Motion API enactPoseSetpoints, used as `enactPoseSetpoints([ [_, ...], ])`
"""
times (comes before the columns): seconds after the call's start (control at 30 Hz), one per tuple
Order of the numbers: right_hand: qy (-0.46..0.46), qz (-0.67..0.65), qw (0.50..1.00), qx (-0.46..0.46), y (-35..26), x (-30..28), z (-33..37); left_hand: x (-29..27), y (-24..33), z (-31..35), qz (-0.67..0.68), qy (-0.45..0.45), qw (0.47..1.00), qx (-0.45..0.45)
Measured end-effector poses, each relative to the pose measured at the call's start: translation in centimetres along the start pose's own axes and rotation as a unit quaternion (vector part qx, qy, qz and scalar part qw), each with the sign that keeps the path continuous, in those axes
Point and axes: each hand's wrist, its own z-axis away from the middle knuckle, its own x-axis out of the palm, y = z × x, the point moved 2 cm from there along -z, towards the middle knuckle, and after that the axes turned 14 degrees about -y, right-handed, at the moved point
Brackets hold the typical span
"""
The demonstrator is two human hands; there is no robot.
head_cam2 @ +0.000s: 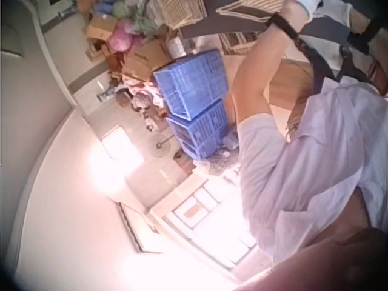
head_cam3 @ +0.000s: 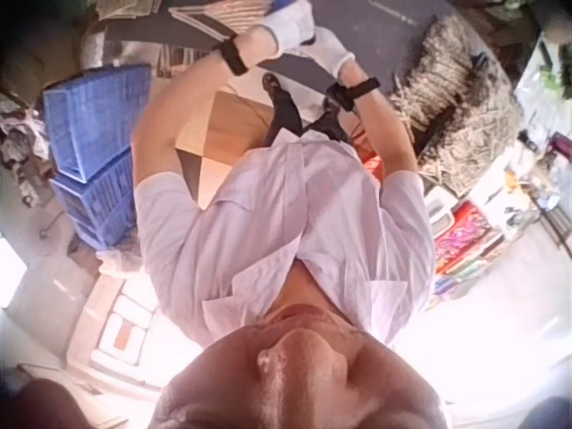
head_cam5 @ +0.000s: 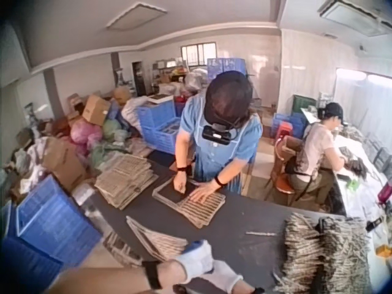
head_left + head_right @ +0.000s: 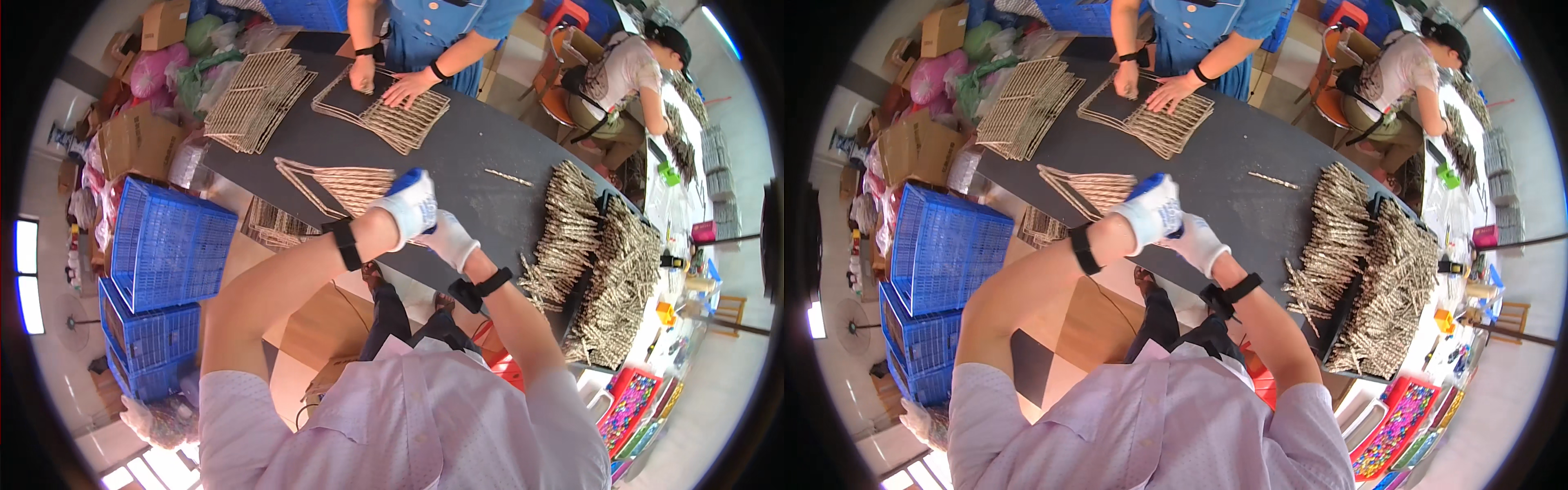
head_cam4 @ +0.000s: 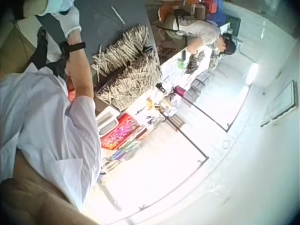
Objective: The person assembles woven baskets by inserting pre-cut woven strips into rectangular wire frames. They repeatedly pick up strips, align them with the frame slots, and press them into place. Finished baskets are stacked on the table, and the person handles multiple frames and strips throughout the process.
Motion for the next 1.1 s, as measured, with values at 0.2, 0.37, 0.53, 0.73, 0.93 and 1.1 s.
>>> enactPoseSetpoints([
  [0.2, 0.048, 0.132, 0.990, -0.012, 6.9, 0.5, 0.5, 4.0, 2.2, 0.7, 0.210, 0.500, 0.840, 0.006],
  [0.37, 0.058, 0.041, 0.995, -0.072, 10.8, 3.3, -0.6, 11.8, 9.3, 1.4, 0.334, 0.567, 0.752, -0.040],
  [0.53, 0.025, 0.039, 0.995, -0.083, 9.8, 3.9, -1.3, 14.1, 12.9, 2.9, 0.380, 0.535, 0.751, -0.081],
  [0.73, 0.020, -0.104, 0.993, 0.056, 11.9, 3.8, -0.4, 23.4, 12.6, 0.3, 0.667, 0.204, 0.664, -0.268],
  [0.93, 0.034, 0.053, 0.997, -0.038, 12.6, 3.8, -1.1, 23.2, 8.5, -4.0, 0.714, 0.402, 0.542, -0.188],
  [1.1, 0.100, 0.076, 0.992, 0.003, 12.5, 3.1, -0.4, 23.3, 9.2, -6.0, 0.727, 0.366, 0.537, -0.221],
])
